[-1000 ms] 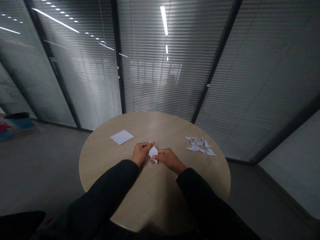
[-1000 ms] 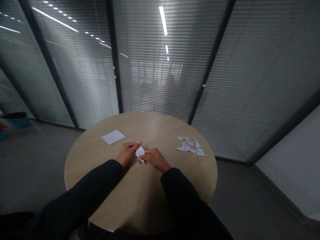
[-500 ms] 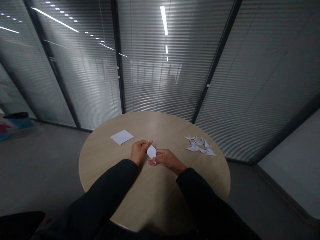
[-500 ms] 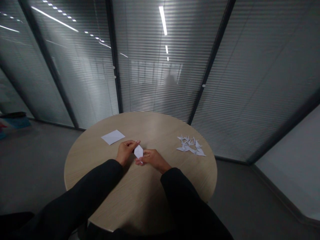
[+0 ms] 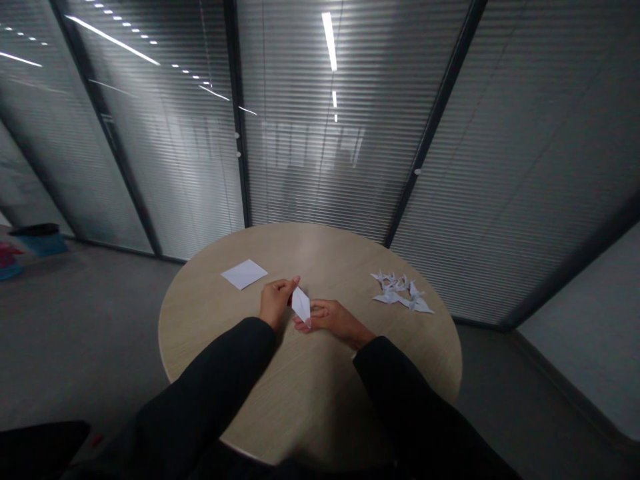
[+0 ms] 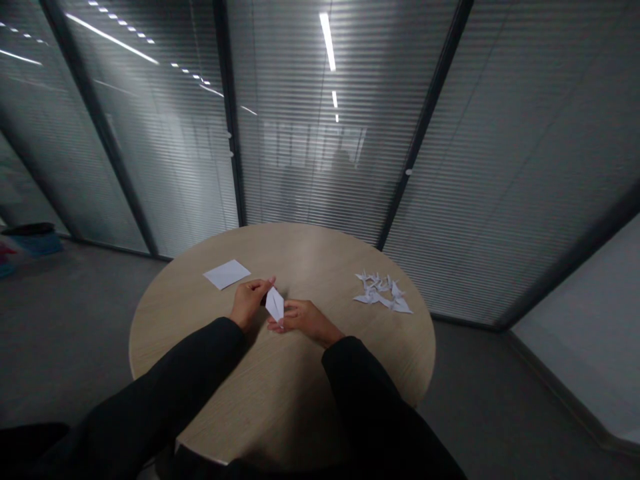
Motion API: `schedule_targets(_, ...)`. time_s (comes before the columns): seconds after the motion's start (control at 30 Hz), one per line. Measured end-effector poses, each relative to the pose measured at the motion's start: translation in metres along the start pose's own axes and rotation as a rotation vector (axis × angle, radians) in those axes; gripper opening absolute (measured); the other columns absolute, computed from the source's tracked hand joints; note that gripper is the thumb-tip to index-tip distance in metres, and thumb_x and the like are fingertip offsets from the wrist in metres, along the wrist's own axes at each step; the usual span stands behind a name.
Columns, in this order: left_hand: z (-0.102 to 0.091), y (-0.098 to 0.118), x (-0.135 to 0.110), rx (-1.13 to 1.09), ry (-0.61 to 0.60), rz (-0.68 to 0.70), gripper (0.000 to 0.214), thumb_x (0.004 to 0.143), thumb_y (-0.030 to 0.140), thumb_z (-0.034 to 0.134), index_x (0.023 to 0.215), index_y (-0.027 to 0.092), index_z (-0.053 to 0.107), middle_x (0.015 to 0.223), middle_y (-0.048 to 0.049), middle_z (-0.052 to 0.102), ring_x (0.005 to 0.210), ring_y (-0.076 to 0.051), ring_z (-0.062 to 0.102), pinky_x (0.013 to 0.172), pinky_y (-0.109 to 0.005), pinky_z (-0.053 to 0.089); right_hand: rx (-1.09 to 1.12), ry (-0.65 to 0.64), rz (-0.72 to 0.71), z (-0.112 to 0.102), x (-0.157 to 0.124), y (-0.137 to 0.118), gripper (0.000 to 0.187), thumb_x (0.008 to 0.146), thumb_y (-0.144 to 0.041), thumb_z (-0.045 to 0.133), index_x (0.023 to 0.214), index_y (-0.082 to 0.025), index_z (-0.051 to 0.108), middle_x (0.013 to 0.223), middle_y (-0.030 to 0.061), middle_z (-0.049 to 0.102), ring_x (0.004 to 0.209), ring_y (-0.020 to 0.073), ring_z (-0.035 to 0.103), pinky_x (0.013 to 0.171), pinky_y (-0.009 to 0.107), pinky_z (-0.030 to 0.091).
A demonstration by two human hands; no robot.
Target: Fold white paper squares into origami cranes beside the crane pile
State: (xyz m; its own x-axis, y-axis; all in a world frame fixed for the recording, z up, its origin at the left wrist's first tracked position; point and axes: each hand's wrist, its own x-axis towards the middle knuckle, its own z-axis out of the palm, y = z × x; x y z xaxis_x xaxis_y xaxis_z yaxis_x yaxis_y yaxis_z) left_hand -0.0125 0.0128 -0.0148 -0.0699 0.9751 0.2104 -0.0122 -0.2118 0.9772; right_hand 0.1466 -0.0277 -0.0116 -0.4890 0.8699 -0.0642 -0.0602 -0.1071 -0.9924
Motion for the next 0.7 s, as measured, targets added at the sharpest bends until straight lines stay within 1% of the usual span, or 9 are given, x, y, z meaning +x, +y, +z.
schedule_targets(0.17, -0.001, -0.002, 0.002, 0.032, -0.005, 0.018, 0.053, 0.066, 0.065, 0.064, 0.056, 0.013, 0.065, 0.045, -0.0005, 0.05, 0.042, -0.01, 0.042, 0.044, -0.024, 0.029, 0.02, -0.004, 0.005, -0.003, 0.001, 0.003, 0.047, 0.055, -0.03, 0.084, 0.095, -0.014, 0.066, 0.089, 0.0088, 0.074, 0.083, 0.0221, 0.071, 0.088, 0.043, 0.051)
schedule_targets(0.33, -0.002, -0.004, 0.003, 0.01, 0.006, -0.008, 0.054, 0.067, 0.066, 0.062, 0.056, 0.013, 0.063, 0.044, 0.0002, 0.049, 0.041, -0.01, 0.042, 0.043, -0.023, 0.03, 0.016, -0.033, 0.006, -0.003, 0.0, 0.002, 0.048, 0.057, -0.031, 0.084, 0.097, -0.013, 0.064, 0.09, 0.0097, 0.074, 0.085, 0.0224, 0.071, 0.088, 0.043, 0.052)
schedule_targets(0.4, -0.003, -0.005, 0.004, -0.019, -0.008, -0.027, 0.053, 0.069, 0.065, 0.061, 0.058, 0.013, 0.063, 0.048, -0.0023, 0.055, 0.042, -0.01, 0.046, 0.044, -0.023, 0.034, 0.025, -0.035, 0.016, -0.003, -0.001, 0.001, 0.048, 0.057, -0.03, 0.083, 0.096, -0.013, 0.062, 0.087, 0.0095, 0.074, 0.084, 0.0224, 0.071, 0.086, 0.042, 0.052)
schedule_targets(0.47, -0.004, -0.006, 0.006, -0.054, -0.024, -0.023, 0.051, 0.074, 0.062, 0.057, 0.07, 0.012, 0.065, 0.064, -0.0089, 0.065, 0.052, -0.015, 0.057, 0.048, -0.025, 0.043, 0.042, -0.032, 0.036, -0.002, -0.001, 0.0, 0.047, 0.057, -0.028, 0.083, 0.096, -0.014, 0.059, 0.084, 0.0094, 0.074, 0.081, 0.0222, 0.071, 0.083, 0.041, 0.054)
schedule_targets(0.53, -0.007, -0.005, 0.008, -0.024, -0.02, 0.075, 0.045, 0.082, 0.054, 0.051, 0.092, 0.012, 0.067, 0.093, -0.0154, 0.07, 0.079, -0.022, 0.066, 0.061, -0.031, 0.051, 0.063, -0.015, 0.04, -0.001, -0.002, -0.001, 0.047, 0.06, -0.027, 0.081, 0.097, -0.015, 0.056, 0.082, 0.0096, 0.074, 0.077, 0.022, 0.071, 0.08, 0.04, 0.054)
schedule_targets(0.57, -0.009, -0.005, 0.009, 0.037, -0.014, 0.18, 0.04, 0.086, 0.046, 0.049, 0.104, 0.014, 0.065, 0.108, -0.0163, 0.067, 0.097, -0.025, 0.064, 0.071, -0.035, 0.053, 0.072, 0.001, 0.034, -0.001, -0.002, -0.001, 0.046, 0.062, -0.027, 0.08, 0.098, -0.015, 0.055, 0.081, 0.0096, 0.074, 0.075, 0.0219, 0.071, 0.078, 0.039, 0.055)
schedule_targets(0.6, -0.011, -0.003, 0.009, 0.126, -0.035, 0.301, 0.035, 0.087, 0.035, 0.047, 0.112, 0.016, 0.063, 0.12, -0.0154, 0.063, 0.112, -0.026, 0.058, 0.084, -0.04, 0.051, 0.077, 0.021, 0.023, -0.002, -0.002, -0.001, 0.045, 0.064, -0.028, 0.078, 0.099, -0.015, 0.053, 0.08, 0.0094, 0.073, 0.074, 0.0215, 0.071, 0.077, 0.038, 0.055)
schedule_targets(0.63, -0.013, -0.002, 0.008, 0.222, -0.08, 0.425, 0.035, 0.086, 0.024, 0.047, 0.118, 0.018, 0.06, 0.13, -0.0135, 0.057, 0.124, -0.026, 0.049, 0.096, -0.045, 0.045, 0.08, 0.043, 0.01, -0.003, -0.002, -0.001, 0.044, 0.066, -0.028, 0.077, 0.1, -0.016, 0.053, 0.08, 0.0089, 0.073, 0.072, 0.0209, 0.071, 0.075, 0.037, 0.055)
schedule_targets(0.7, -0.015, -0.001, 0.007, 0.415, -0.22, 0.63, 0.05, 0.078, 0.007, 0.046, 0.125, 0.021, 0.057, 0.142, -0.0093, 0.047, 0.138, -0.026, 0.031, 0.11, -0.051, 0.029, 0.077, 0.079, -0.012, -0.005, -0.002, -0.002, 0.04, 0.069, -0.03, 0.074, 0.1, -0.016, 0.053, 0.079, 0.0073, 0.071, 0.067, 0.0183, 0.069, 0.069, 0.033, 0.054)
